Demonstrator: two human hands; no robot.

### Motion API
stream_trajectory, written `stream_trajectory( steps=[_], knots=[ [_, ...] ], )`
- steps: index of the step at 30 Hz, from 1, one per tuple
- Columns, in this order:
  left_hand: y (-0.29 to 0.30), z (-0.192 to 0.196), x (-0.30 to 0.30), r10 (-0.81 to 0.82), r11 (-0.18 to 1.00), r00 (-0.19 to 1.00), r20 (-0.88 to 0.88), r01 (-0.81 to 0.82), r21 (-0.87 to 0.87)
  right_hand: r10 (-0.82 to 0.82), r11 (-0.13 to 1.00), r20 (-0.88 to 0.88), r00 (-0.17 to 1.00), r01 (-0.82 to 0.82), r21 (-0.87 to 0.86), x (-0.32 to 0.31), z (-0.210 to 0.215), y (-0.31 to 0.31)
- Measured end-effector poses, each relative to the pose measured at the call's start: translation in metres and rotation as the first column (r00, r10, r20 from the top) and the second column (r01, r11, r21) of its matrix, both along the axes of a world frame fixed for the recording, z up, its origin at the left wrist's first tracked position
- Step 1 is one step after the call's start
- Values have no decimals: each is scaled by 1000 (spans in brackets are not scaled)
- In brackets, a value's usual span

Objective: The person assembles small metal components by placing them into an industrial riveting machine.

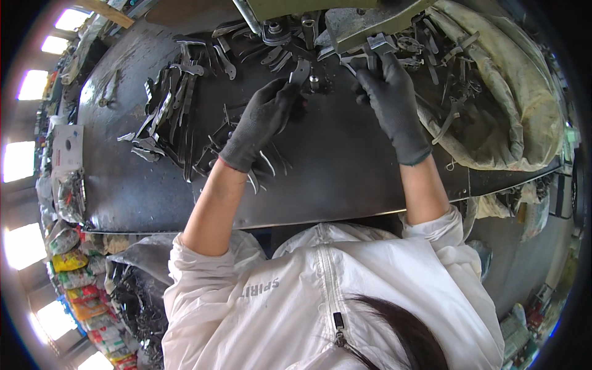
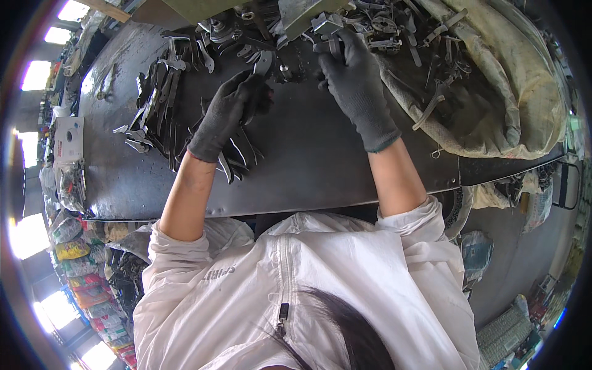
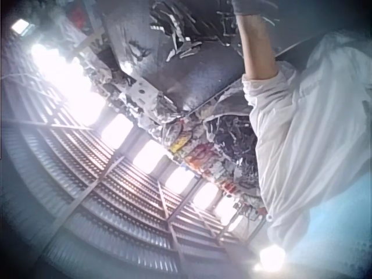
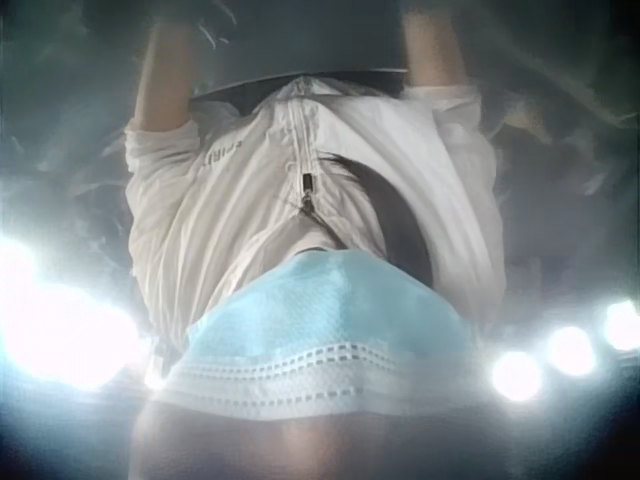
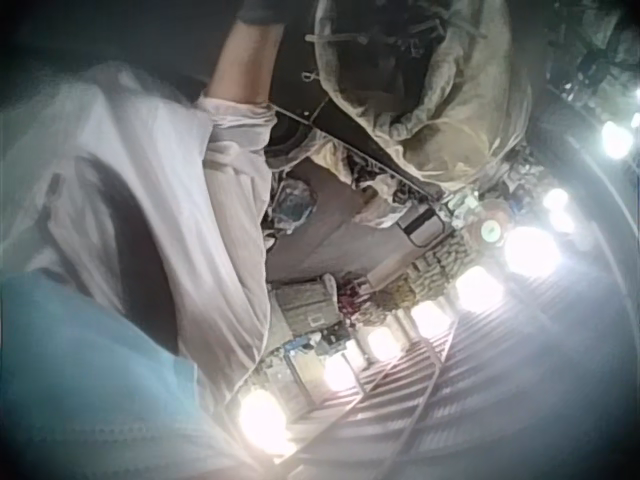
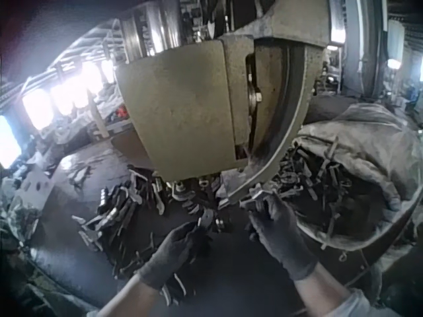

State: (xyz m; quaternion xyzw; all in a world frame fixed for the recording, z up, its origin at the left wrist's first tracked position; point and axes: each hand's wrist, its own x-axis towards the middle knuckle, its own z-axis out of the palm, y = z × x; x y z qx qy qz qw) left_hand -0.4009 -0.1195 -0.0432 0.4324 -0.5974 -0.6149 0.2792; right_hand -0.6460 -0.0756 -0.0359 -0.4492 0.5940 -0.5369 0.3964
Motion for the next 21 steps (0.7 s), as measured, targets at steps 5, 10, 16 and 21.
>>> stream_trajectory(
  steps=[5,10,16,21],
  knots=[
    [-3,1,-4,-17,999,1000,3,17,-42,64,996,-302,951,-41,81,1,7,-3],
    [-3,2,-5,-29,999,1000,-1,29,-29,207,977,229,951,-214,4,-2,-13,-13],
    [-11,3,-11,-95,995,995,-15,94,-40,282,948,246,927,-308,76,15,6,-9],
    [-15,20,-15,-130,991,992,4,130,27,187,972,251,950,-216,91,22,-10,-15]
  ],
)
